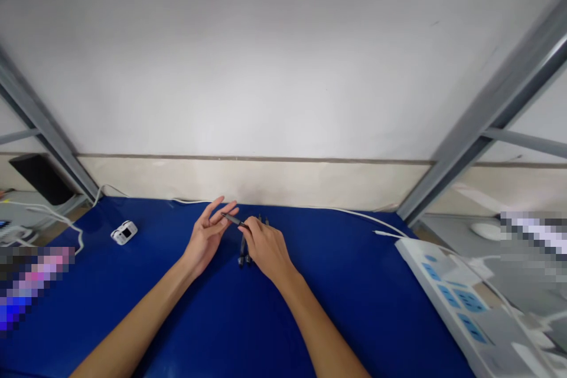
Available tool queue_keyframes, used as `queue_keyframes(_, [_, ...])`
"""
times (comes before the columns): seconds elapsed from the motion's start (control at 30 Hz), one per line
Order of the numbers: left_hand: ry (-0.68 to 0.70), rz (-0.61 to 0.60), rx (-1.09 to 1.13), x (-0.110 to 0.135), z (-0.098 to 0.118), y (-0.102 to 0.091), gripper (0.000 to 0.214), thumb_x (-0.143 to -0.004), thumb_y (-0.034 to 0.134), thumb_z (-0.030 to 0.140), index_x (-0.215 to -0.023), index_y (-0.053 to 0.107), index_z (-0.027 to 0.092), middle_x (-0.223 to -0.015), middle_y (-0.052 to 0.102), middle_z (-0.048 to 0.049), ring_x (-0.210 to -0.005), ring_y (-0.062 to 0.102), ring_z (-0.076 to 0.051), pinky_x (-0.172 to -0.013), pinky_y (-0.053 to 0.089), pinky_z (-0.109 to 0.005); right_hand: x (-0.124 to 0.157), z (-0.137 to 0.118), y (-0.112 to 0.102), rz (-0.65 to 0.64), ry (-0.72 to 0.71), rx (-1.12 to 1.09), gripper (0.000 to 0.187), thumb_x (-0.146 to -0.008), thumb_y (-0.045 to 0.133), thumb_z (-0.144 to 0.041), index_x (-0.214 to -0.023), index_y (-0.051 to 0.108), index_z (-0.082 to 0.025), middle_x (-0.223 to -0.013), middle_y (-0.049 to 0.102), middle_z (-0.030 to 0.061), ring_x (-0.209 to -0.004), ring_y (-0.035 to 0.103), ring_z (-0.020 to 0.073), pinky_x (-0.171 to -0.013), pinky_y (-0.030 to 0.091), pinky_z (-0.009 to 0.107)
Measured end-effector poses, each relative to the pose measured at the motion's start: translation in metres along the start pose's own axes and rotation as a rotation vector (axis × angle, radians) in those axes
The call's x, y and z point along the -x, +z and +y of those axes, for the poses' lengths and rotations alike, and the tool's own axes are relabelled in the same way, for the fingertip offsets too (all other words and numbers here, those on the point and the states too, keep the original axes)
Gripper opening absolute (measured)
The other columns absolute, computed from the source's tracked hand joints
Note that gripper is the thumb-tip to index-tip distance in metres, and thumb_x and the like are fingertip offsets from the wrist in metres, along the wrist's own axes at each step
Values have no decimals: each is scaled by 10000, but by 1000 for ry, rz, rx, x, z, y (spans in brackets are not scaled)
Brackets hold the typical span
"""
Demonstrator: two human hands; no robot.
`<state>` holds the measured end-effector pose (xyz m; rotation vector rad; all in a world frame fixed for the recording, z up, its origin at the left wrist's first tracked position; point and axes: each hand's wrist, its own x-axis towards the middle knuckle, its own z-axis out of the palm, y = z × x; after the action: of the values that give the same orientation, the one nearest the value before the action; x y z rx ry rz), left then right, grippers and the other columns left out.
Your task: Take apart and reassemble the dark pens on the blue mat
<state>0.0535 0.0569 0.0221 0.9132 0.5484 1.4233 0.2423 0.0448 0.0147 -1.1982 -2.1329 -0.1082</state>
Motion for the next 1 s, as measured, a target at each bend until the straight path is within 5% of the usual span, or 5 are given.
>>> queue_keyframes(0.33, [-1,20,-31,-1,-1,-2,627,-758,892,306,-1328,643,228,-1284,729,-139,-1253,659,-304,-1120,457,-482,-1,-2,-3,-5,-10,-1,182,-1102,450,-332,-1024,577,-228,-926,731,50,-753,692,197,-664,407,288])
queue_keyframes(0.47, [-57,61,-130,-1,0,-2,464,-798,863,357,-1191,710,162,-1109,782,-150,-1078,735,-279,-1069,497,-476,-1,-4,-5,-20,-20,-5,197,-1103,445,-335,-1037,597,-229,-926,737,58,-767,694,206,-683,413,298])
queue_keyframes(0.6, [-22,-14,-26,-1,2,1,626,-754,902,293,-1319,643,214,-1262,742,-150,-1223,683,-296,-1095,486,-472,-1,-5,-6,-21,-11,-33,215,-1102,440,-348,-1052,615,-233,-915,739,62,-768,695,211,-689,427,302])
queue_keyframes(0.73, [-41,48,-102,-1,1,-2,421,-785,878,338,-1142,727,173,-1152,780,-144,-1091,737,-274,-1036,534,-453,-2,-5,-8,-18,14,-84,234,-1094,454,-374,-1054,636,-232,-917,736,66,-792,693,215,-708,434,302])
queue_keyframes(1.0, [-14,-28,-97,-3,8,-7,376,-767,886,308,-1091,752,171,-1108,797,-129,-1085,744,-269,-1060,528,-472,-14,-9,-19,-101,285,-760,385,-1018,582,-490,-777,682,-208,-644,627,-6,-556,527,129,-555,387,250])
